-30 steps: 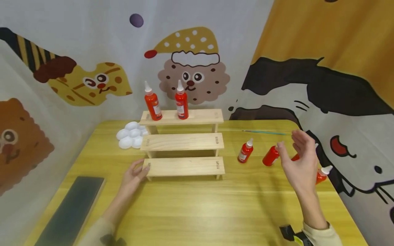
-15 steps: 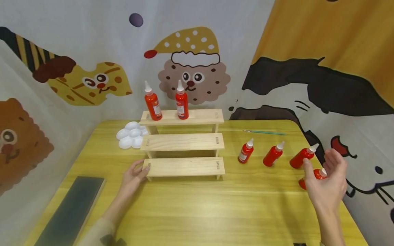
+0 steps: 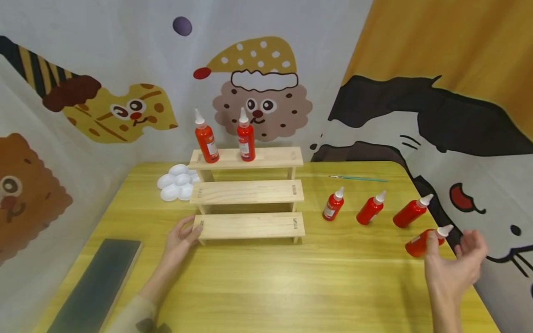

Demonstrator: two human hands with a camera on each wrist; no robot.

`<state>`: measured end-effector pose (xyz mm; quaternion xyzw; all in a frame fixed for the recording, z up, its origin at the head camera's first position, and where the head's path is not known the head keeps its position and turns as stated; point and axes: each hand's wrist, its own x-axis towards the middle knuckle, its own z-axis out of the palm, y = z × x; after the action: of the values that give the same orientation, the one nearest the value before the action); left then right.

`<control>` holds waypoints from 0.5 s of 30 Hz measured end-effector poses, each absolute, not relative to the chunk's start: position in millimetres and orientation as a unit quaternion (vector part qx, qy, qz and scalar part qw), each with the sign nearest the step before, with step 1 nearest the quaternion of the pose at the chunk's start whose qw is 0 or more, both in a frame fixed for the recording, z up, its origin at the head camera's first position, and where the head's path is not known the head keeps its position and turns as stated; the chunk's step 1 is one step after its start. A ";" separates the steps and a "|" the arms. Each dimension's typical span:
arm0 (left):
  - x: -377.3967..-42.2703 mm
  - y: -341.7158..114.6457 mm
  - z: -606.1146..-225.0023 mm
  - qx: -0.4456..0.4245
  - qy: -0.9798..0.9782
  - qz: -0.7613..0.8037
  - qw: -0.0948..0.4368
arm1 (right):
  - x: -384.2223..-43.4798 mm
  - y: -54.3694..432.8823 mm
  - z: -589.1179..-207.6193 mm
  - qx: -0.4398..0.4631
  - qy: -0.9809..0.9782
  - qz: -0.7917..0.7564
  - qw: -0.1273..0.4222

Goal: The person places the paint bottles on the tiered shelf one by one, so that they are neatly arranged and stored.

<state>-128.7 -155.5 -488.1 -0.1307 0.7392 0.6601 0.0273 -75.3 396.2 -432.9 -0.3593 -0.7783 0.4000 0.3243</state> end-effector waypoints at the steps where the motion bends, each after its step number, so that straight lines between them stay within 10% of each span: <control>1: -128.5 -155.5 -487.9 -0.131 0.739 0.661 0.027 | -76.3 398.9 -435.4 -0.369 -0.776 0.406 0.310; 15: -127.9 -156.5 -488.6 -0.128 0.735 0.665 0.037 | -96.2 418.2 -467.7 -0.419 -0.751 0.473 0.194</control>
<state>-127.9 -156.5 -488.6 -0.1285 0.7347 0.6651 0.0367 -96.2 418.2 -467.7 -0.4192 -0.7505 0.4725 0.1944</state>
